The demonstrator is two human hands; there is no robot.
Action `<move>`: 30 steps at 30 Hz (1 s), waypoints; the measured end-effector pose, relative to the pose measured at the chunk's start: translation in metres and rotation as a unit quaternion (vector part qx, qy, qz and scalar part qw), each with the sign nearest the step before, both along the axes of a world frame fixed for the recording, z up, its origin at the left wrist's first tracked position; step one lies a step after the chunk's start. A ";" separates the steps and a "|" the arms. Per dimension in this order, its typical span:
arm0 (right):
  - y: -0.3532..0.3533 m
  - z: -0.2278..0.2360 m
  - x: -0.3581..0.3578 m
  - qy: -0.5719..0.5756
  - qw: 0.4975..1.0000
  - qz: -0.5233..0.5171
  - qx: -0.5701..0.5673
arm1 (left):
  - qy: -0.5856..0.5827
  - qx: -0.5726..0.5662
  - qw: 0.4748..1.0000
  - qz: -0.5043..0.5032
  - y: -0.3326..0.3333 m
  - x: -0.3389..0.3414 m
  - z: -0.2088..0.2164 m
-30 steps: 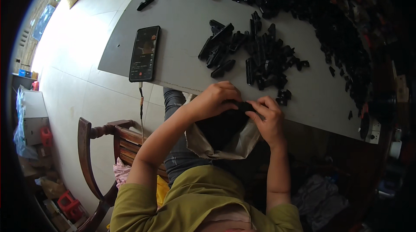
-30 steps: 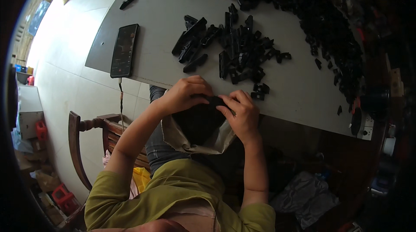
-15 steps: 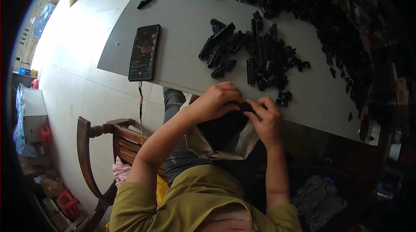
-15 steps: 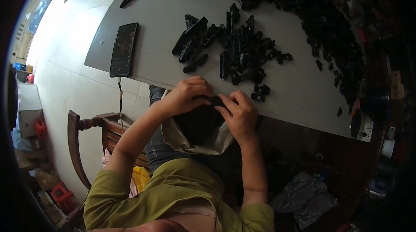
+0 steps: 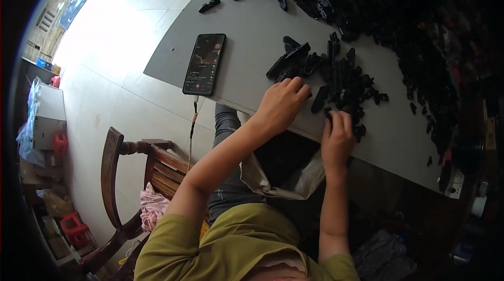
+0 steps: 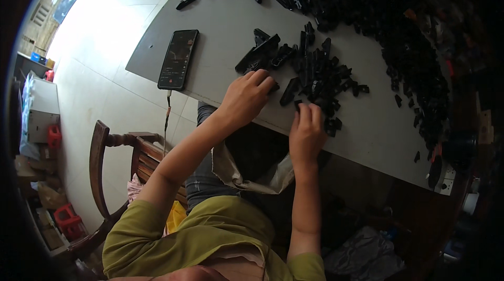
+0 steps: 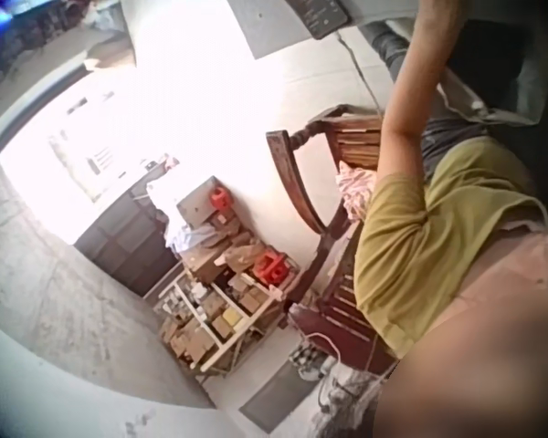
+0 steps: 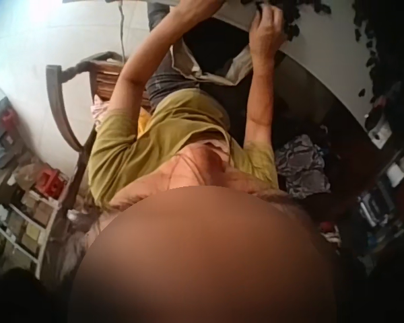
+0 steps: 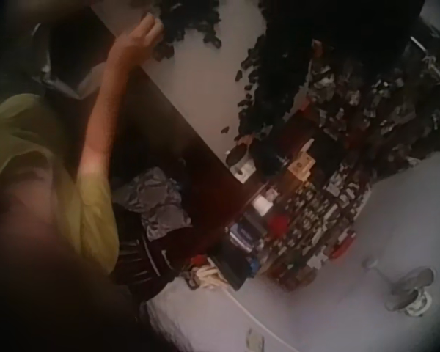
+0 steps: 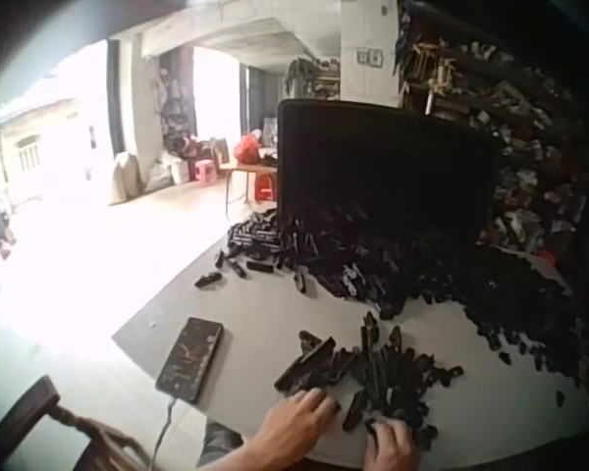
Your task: Sorting black plastic components and placing them into a white bag.
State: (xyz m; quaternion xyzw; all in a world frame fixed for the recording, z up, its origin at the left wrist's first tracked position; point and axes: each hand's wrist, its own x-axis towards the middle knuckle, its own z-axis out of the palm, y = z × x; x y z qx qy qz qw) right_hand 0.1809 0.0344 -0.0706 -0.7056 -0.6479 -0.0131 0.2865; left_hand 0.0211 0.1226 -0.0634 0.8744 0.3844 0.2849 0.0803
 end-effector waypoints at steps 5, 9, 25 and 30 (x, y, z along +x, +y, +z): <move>-0.017 0.005 0.021 0.665 0.746 -0.013 0.021 | -0.254 -0.219 0.941 -0.032 -0.016 -0.010 0.006; -0.026 0.003 0.022 0.686 0.724 0.060 -0.039 | -0.309 -0.316 0.891 -0.108 -0.016 -0.014 -0.008; -0.022 0.020 0.027 0.202 0.963 0.143 -0.110 | -0.159 -0.260 0.932 -0.196 -0.004 -0.020 -0.010; -0.025 0.011 0.026 0.167 0.974 0.132 -0.074 | -0.162 -0.268 0.930 -0.194 -0.010 -0.014 -0.009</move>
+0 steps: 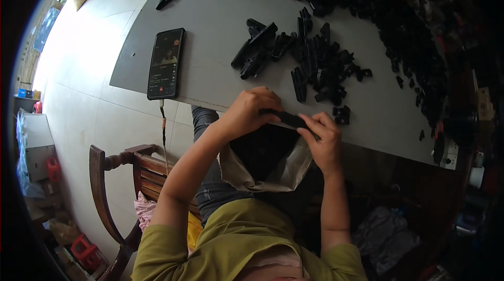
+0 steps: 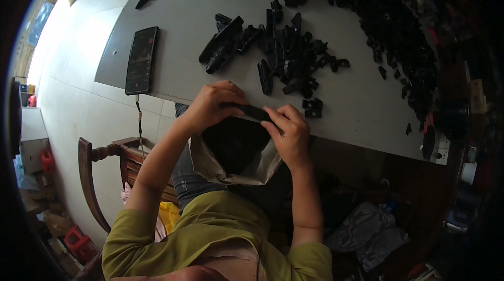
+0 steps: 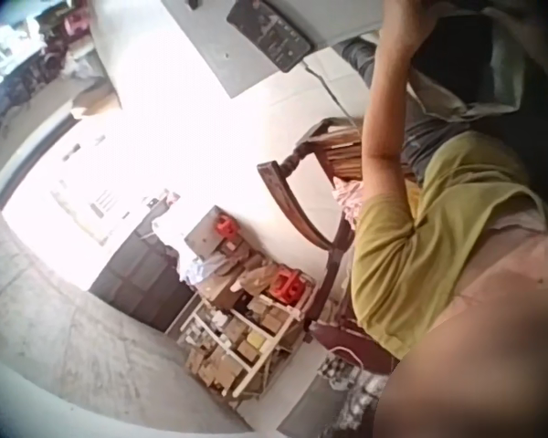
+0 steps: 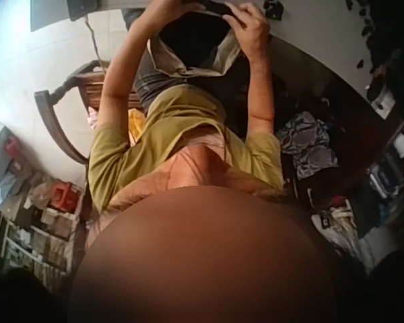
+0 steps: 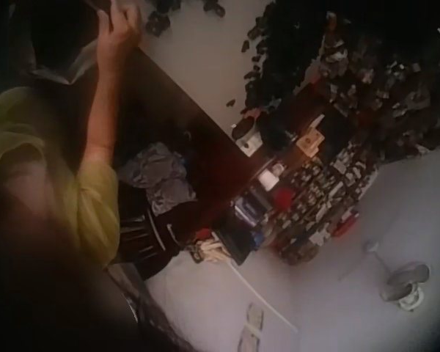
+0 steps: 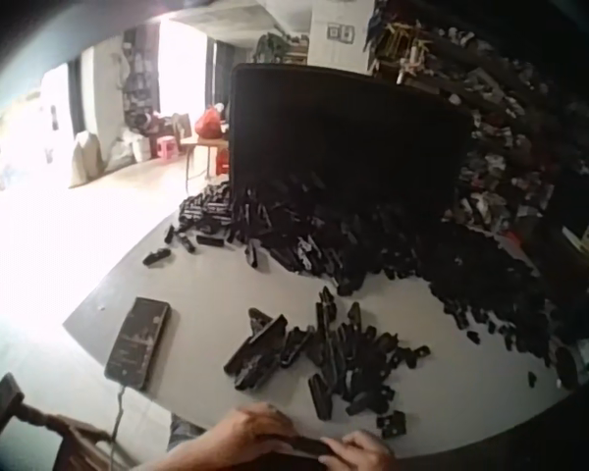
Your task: Sorting black plastic components and placing them into a white bag.
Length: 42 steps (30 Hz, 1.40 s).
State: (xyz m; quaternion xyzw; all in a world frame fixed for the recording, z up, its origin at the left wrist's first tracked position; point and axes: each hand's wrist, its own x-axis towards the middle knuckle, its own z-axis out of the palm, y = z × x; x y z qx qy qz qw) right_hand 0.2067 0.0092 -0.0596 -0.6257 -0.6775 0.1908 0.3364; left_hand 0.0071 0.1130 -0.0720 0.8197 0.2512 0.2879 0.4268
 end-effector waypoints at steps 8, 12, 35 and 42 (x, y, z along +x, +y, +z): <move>0.013 0.004 -0.007 0.064 0.990 -0.121 -0.025 | 0.033 -0.003 0.999 0.008 0.000 0.013 0.013; 0.036 -0.001 -0.008 -0.180 0.958 -0.224 0.020 | 0.080 0.144 0.982 0.092 0.006 0.039 0.017; 0.041 -0.013 -0.009 -0.171 0.951 -0.244 0.080 | 0.035 0.071 0.993 0.082 -0.003 -0.002 0.007; 0.033 -0.007 -0.006 -0.139 0.967 -0.209 0.043 | 0.027 0.070 0.995 0.062 0.001 -0.003 0.005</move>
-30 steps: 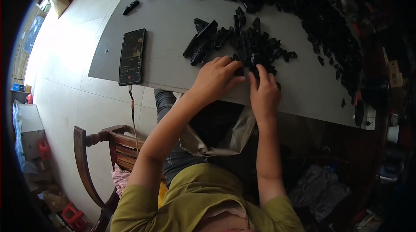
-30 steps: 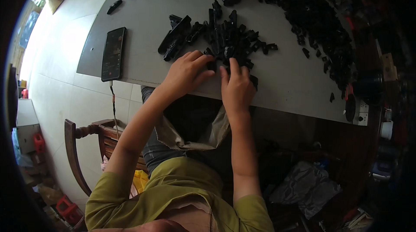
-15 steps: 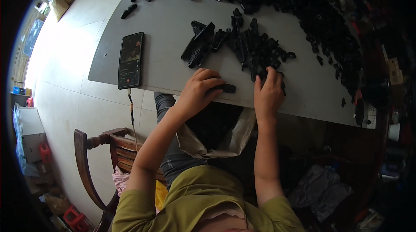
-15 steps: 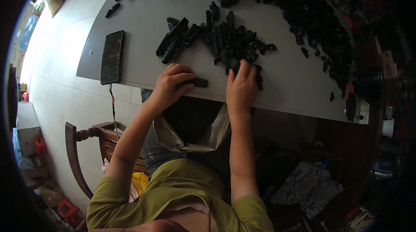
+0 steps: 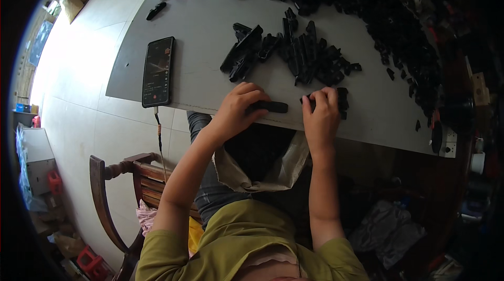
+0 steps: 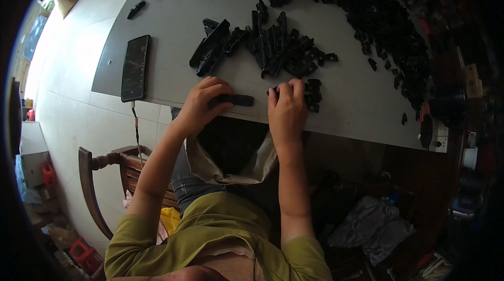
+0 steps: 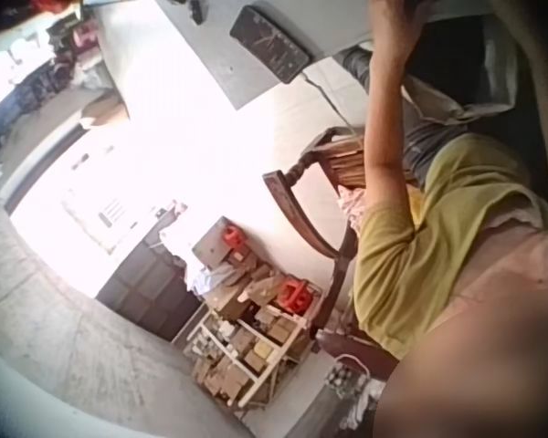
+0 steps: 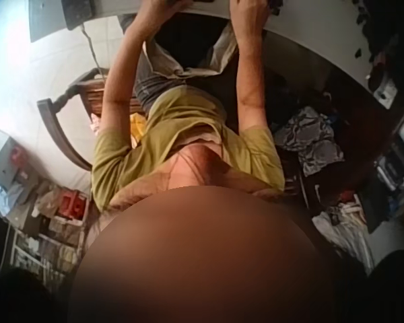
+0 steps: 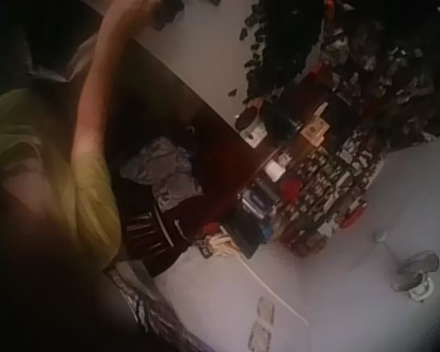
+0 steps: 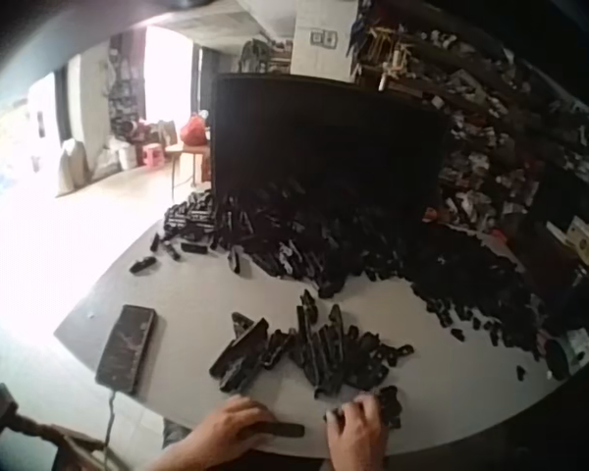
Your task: Sorting black plastic components and placing them into a white bag.
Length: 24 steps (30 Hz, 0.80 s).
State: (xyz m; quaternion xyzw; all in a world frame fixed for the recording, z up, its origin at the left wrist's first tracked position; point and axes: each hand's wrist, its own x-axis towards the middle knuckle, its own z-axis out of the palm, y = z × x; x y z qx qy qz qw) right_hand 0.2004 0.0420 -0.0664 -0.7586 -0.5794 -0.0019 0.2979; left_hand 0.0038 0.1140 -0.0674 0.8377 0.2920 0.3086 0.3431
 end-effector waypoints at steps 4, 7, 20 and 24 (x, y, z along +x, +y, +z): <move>-0.007 -0.010 0.003 0.001 0.998 0.042 0.053 | 0.000 -0.003 1.000 0.005 -0.001 -0.003 -0.001; -0.013 -0.005 0.006 0.067 0.995 0.065 0.038 | 0.003 0.002 1.000 0.006 -0.001 -0.002 -0.003; -0.019 -0.013 0.006 0.375 0.916 0.039 0.139 | -0.020 0.022 1.000 -0.003 0.000 -0.001 -0.014; -0.022 -0.009 0.012 0.649 0.747 0.035 0.138 | -0.028 0.022 0.999 -0.007 0.001 0.000 -0.013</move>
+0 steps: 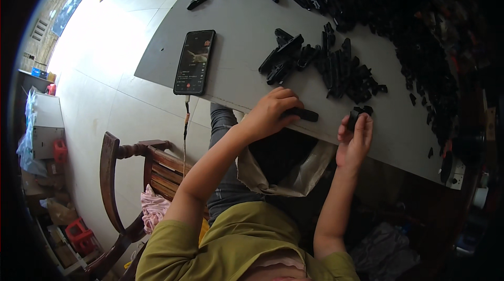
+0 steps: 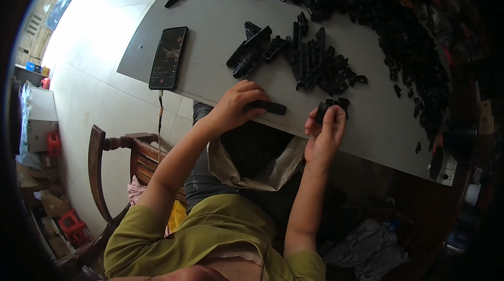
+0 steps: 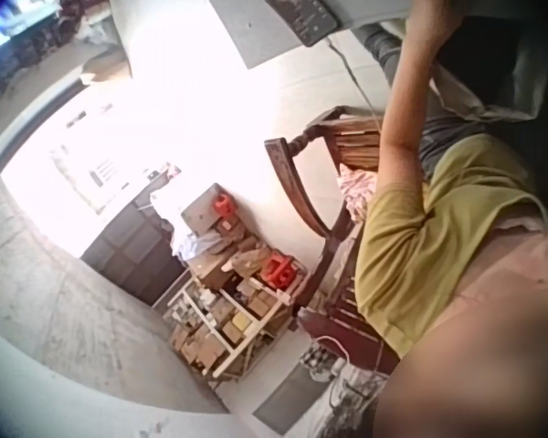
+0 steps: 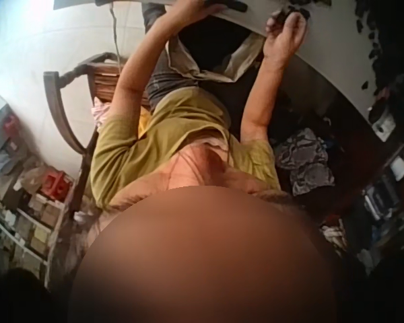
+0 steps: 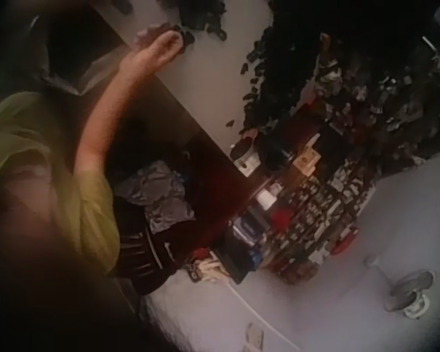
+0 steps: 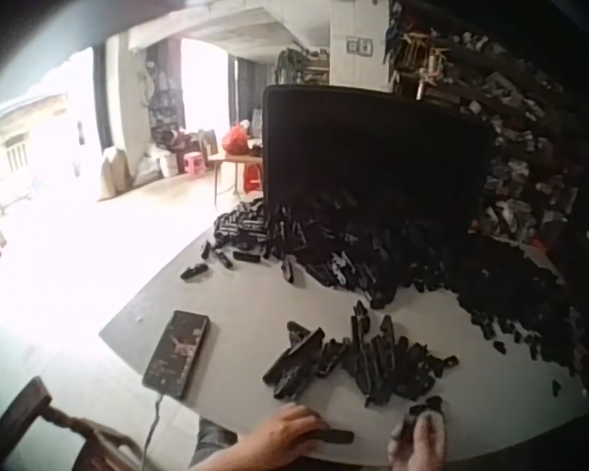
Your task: Sorting black plastic components and placing them into a white bag.
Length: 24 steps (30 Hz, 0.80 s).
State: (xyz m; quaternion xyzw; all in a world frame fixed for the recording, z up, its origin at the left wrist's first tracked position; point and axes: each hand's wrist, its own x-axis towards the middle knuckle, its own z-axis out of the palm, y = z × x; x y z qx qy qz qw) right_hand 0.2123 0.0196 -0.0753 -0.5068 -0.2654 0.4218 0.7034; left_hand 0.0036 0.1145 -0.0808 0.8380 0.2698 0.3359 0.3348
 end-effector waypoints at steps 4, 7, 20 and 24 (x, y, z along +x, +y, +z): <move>0.004 0.019 -0.010 0.178 0.984 0.016 -0.020 | 0.003 0.006 1.000 0.006 -0.001 0.000 -0.001; -0.001 0.013 -0.009 0.102 0.987 0.107 -0.059 | 0.003 0.001 1.000 0.001 0.000 0.000 -0.001; 0.009 0.019 -0.025 -0.561 0.819 0.120 -0.016 | -0.012 -0.061 0.998 -0.010 0.003 -0.002 0.007; 0.012 0.022 -0.008 -0.550 0.814 0.188 -0.026 | -0.009 -0.085 0.995 -0.051 0.009 -0.001 0.006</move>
